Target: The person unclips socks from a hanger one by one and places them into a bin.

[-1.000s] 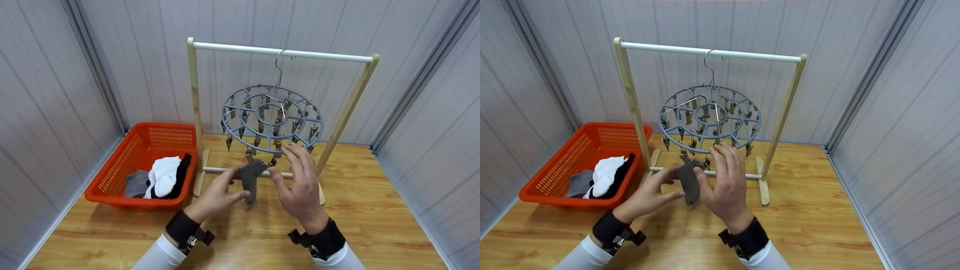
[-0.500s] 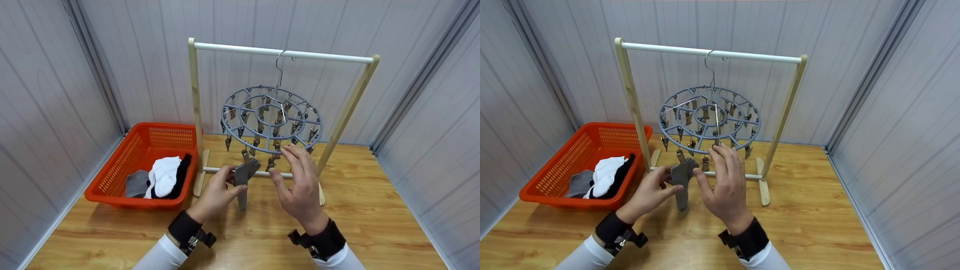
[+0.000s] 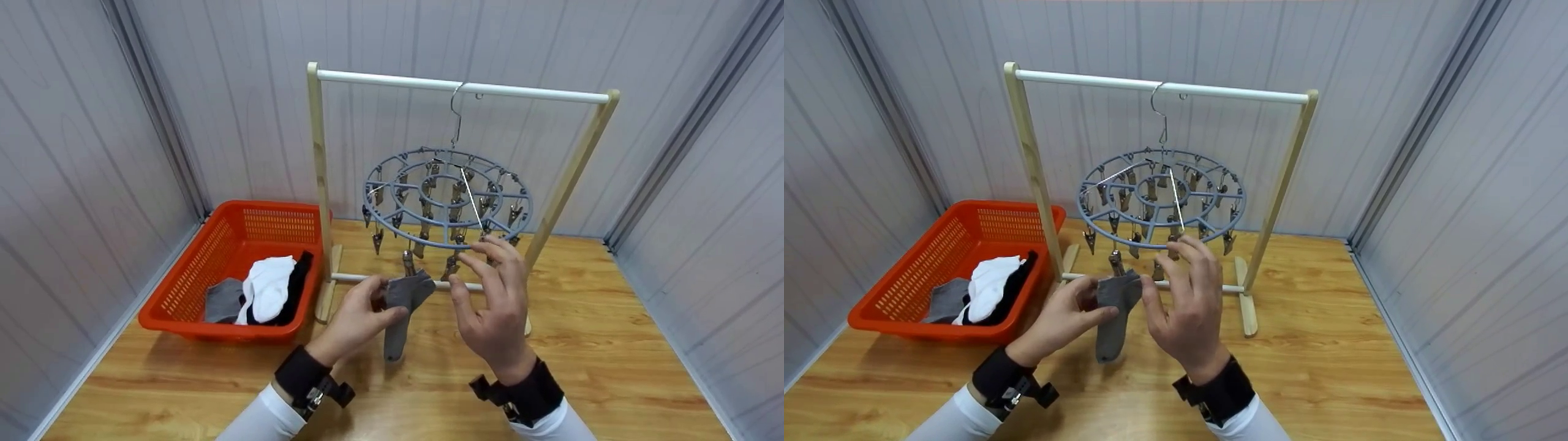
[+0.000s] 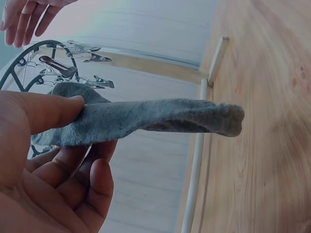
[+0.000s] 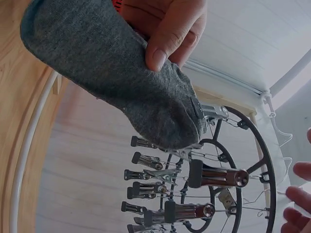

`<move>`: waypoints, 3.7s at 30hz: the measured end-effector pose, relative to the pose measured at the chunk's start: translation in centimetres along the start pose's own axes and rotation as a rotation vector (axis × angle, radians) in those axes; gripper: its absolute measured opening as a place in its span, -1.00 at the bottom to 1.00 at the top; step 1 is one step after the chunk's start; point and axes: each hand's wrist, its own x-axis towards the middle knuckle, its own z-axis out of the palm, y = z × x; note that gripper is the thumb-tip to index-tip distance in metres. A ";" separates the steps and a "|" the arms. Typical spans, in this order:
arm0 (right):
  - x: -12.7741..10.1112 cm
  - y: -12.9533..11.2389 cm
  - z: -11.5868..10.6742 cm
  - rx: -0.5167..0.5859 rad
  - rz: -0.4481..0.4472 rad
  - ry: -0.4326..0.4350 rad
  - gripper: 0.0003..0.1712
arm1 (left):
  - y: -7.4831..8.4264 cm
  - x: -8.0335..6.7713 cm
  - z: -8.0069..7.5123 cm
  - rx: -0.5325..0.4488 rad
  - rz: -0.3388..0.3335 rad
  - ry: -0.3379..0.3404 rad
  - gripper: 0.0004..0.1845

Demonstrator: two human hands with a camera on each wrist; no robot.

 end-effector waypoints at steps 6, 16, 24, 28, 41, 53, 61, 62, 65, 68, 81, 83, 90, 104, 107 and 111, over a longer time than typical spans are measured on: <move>0.0 -0.2 0.2 0.005 -0.047 0.017 -0.72 | 0.2 -0.4 0.5 -0.018 0.043 -0.086 -0.55; -1.1 0.3 0.7 0.006 0.094 -0.227 -0.65 | 0.5 -0.5 0.9 0.018 0.105 -0.145 -0.61; -1.5 0.5 0.8 0.194 0.450 -0.417 -0.49 | 0.5 -0.6 1.0 0.015 0.121 -0.173 -0.81; -1.4 0.4 0.7 0.411 0.665 -0.475 -0.40 | 0.5 -0.6 1.0 0.011 0.125 -0.154 -0.90; -0.8 0.3 0.6 0.603 0.864 -0.382 -0.53 | 0.6 -0.4 0.9 0.002 0.114 -0.143 -0.85; -0.6 0.4 0.6 0.545 0.884 -0.374 -0.62 | 0.6 -0.4 0.9 0.006 0.104 -0.130 -0.84; -0.8 0.4 0.5 0.539 0.841 -0.350 -0.64 | 0.8 -0.4 0.9 0.021 0.099 -0.137 -0.79; -0.8 0.4 0.5 0.534 0.836 -0.348 -0.64 | 0.8 -0.4 0.9 0.024 0.099 -0.140 -0.79; -0.9 0.4 0.4 0.532 0.829 -0.340 -0.66 | 0.9 -0.4 0.9 0.028 0.102 -0.154 -0.79; -0.9 0.4 0.4 0.533 0.821 -0.322 -0.68 | 1.0 -0.4 0.9 0.028 0.109 -0.168 -0.82; -0.9 0.4 0.5 0.554 0.808 -0.242 -0.75 | 1.1 -0.4 0.3 0.035 0.085 -0.196 -0.83; -0.9 0.4 0.6 0.553 0.798 -0.235 -0.76 | 1.2 -0.4 0.1 0.037 0.086 -0.195 -0.83; -0.8 0.5 0.7 0.544 0.790 -0.235 -0.72 | 1.2 -0.3 -0.4 0.046 0.070 -0.215 -0.83; -0.9 0.3 0.4 0.056 0.267 -0.194 -0.63 | 2.1 -0.5 -2.5 0.106 0.075 -0.227 -0.83; -0.5 0.1 -0.1 0.029 0.195 -0.154 -0.65 | 2.7 -0.6 -3.4 0.114 0.088 -0.226 -0.82; 0.1 0.2 -0.8 0.018 0.131 -0.085 -0.66 | 3.5 -0.8 -5.0 0.109 0.081 -0.200 -0.82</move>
